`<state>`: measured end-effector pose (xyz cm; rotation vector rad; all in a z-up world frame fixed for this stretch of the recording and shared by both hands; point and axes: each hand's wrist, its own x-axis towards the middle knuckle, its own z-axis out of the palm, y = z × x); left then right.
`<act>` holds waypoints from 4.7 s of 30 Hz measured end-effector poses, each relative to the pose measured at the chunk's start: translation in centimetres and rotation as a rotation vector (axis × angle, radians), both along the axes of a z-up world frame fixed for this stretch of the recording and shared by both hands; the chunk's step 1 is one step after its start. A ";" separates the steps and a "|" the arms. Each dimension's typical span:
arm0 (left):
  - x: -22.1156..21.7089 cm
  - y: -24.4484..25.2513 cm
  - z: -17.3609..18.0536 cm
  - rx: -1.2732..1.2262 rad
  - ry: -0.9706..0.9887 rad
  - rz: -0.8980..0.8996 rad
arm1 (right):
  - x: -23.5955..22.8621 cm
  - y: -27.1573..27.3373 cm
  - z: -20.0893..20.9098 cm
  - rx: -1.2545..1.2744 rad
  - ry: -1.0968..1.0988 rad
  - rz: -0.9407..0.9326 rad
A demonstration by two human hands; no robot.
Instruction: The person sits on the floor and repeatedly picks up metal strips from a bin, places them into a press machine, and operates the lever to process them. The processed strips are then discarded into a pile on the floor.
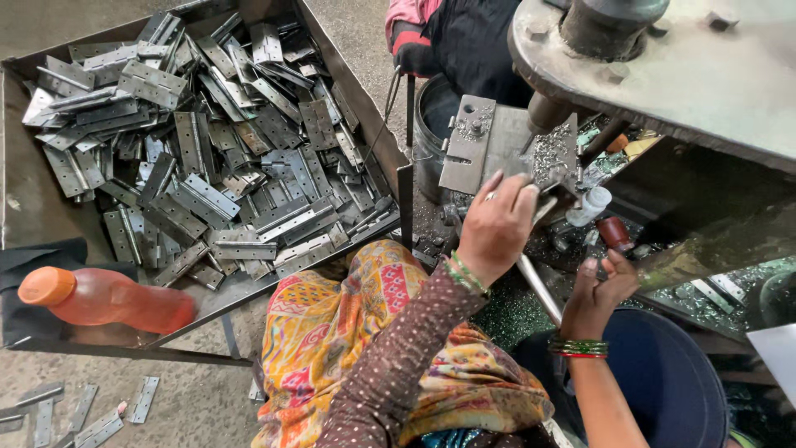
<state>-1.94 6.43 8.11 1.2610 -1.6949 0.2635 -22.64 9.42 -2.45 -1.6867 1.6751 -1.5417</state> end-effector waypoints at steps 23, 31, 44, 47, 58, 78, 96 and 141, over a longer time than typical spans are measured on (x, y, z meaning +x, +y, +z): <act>0.6 -4.9 -6.0 0.497 -0.293 0.234 | 1.3 0.4 1.8 0.175 0.347 0.215; 1.3 -4.4 -5.4 0.410 -0.320 0.210 | 0.4 3.1 -10.7 0.681 0.633 0.413; 2.0 -4.1 -6.3 0.347 -0.349 0.243 | 0.4 -0.5 -6.8 0.653 0.825 0.413; 2.2 -3.8 -6.3 0.311 -0.288 0.225 | 0.9 3.2 -10.3 0.579 0.764 0.343; 1.5 -7.6 -7.0 0.315 -0.309 0.282 | -1.0 -3.4 -5.7 0.654 0.940 0.463; 0.7 -11.5 -7.1 0.612 -0.417 0.201 | 0.8 2.2 -7.7 0.621 0.783 0.337; 2.3 -12.2 -6.1 0.496 -0.352 0.231 | 1.2 3.0 -12.5 0.593 0.731 0.270; 3.0 -3.1 -3.5 0.349 -0.371 0.263 | 2.7 0.7 4.5 0.289 0.716 0.248</act>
